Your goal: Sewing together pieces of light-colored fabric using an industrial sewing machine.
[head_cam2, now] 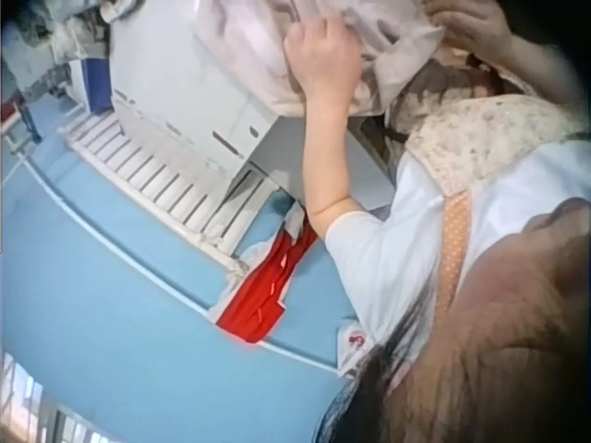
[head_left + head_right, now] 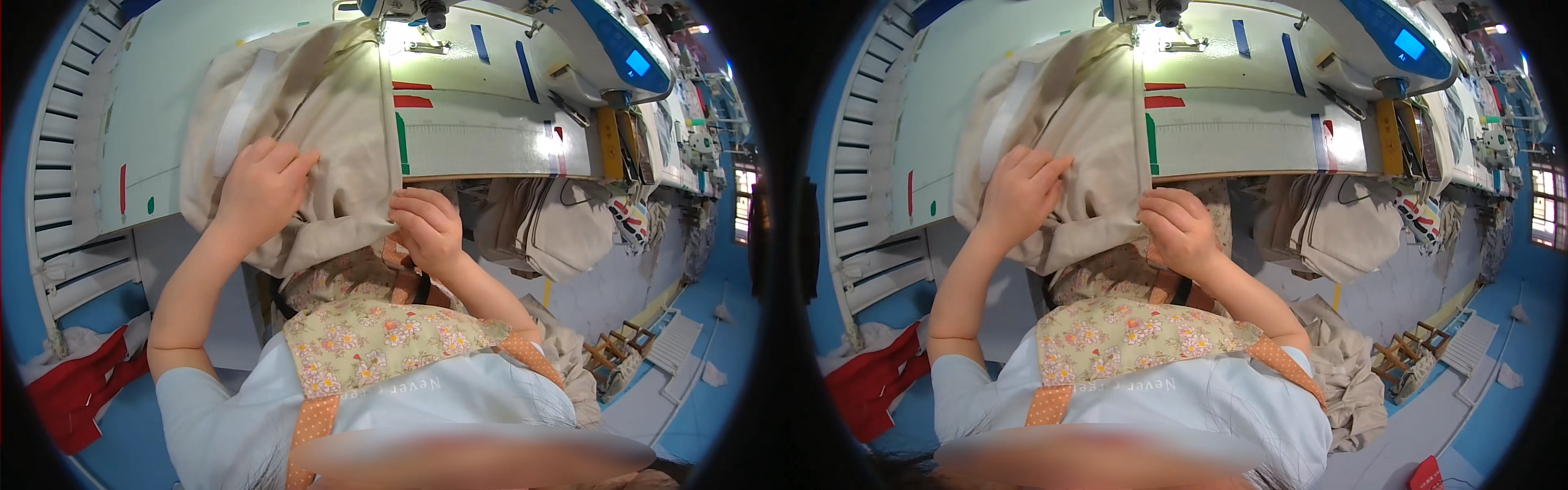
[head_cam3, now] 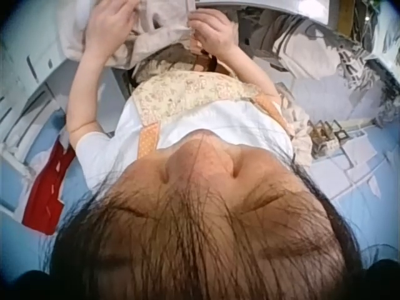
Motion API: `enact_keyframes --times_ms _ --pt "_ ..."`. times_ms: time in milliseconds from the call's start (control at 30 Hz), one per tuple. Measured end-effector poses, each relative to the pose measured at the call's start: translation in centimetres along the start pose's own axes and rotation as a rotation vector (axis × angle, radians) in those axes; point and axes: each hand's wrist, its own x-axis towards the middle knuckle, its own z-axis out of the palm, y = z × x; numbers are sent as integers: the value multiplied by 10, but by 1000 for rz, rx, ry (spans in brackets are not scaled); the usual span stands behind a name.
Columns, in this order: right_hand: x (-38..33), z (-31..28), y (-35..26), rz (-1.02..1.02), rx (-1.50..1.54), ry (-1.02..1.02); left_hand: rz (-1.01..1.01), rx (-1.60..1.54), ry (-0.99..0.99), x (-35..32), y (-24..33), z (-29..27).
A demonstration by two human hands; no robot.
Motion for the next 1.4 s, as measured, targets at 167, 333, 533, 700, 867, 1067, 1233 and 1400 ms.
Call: enact_keyframes --times_ms 167,333,533,700,867,1067,1233,1400 --pt "3 2 -2 42 33 -6 201 -170 77 48 6 16" --pt "11 -12 -6 36 40 2 38 -100 -21 57 9 46" --pt "7 -14 -4 72 49 -34 210 -13 11 53 1 44" --pt "3 -13 -2 58 60 -37 222 9 -9 55 0 40" --pt "6 -16 4 35 62 -67 286 24 14 62 -2 38" --pt "8 -23 13 11 92 -126 226 -27 -65 62 -2 44" --pt "7 -20 13 27 99 -143 239 -95 -68 64 -5 46" --pt "17 -18 16 18 119 -166 255 -149 -92 75 -15 44"
